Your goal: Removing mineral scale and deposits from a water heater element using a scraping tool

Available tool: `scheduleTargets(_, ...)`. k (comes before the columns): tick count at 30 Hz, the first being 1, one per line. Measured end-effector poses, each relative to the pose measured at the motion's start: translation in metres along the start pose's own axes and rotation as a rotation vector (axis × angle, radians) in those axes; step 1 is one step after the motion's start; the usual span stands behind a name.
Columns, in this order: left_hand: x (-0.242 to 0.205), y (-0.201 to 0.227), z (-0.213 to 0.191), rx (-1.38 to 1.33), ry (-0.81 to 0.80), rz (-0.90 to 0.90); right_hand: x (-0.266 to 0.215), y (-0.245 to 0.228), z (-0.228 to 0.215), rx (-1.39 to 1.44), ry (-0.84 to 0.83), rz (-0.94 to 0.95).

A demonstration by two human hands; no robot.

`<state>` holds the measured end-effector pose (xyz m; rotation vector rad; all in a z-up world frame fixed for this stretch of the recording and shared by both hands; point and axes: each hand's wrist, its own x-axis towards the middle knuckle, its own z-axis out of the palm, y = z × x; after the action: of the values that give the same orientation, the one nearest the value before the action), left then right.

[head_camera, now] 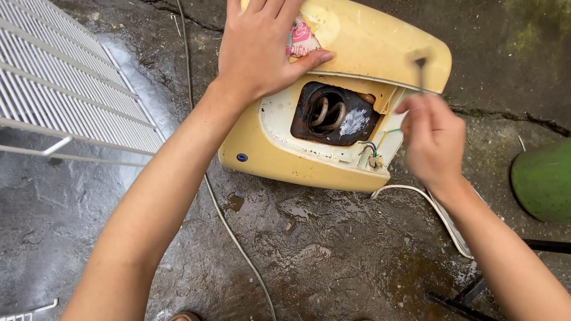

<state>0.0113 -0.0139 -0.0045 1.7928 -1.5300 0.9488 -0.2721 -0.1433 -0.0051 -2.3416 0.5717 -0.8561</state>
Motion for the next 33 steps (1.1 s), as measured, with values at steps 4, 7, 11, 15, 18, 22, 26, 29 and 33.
scheduleTargets(4,0.0,-0.002,0.002,-0.018,0.016,-0.002,-0.004,0.025,0.022,-0.251,-0.164,-0.068)
scheduleTargets(7,0.001,0.0,-0.001,-0.002,0.006,0.014,0.004,0.019,0.02,-0.4,-0.479,0.225)
scheduleTargets(11,-0.001,0.003,-0.003,-0.008,-0.01,0.002,0.001,0.004,0.023,-0.242,-0.3,0.163)
scheduleTargets(15,-0.001,0.002,-0.004,-0.005,-0.01,0.003,0.007,-0.006,0.02,-0.252,-0.427,0.279)
scheduleTargets(18,-0.003,0.003,-0.004,0.005,-0.007,-0.003,-0.012,0.002,0.022,0.196,0.087,-0.026)
scheduleTargets(22,0.0,0.003,-0.004,-0.009,-0.01,-0.002,-0.011,-0.008,0.034,-0.311,-0.533,0.425)
scheduleTargets(26,0.0,0.0,-0.001,0.001,0.001,-0.004,-0.002,-0.003,0.029,-0.027,-0.278,0.282)
scheduleTargets(29,-0.001,-0.001,0.004,0.018,-0.002,-0.008,0.004,-0.003,0.032,0.134,-0.197,0.392)
scheduleTargets(33,0.0,0.0,0.0,-0.005,-0.018,-0.016,0.014,0.002,0.047,0.088,-0.178,0.349)
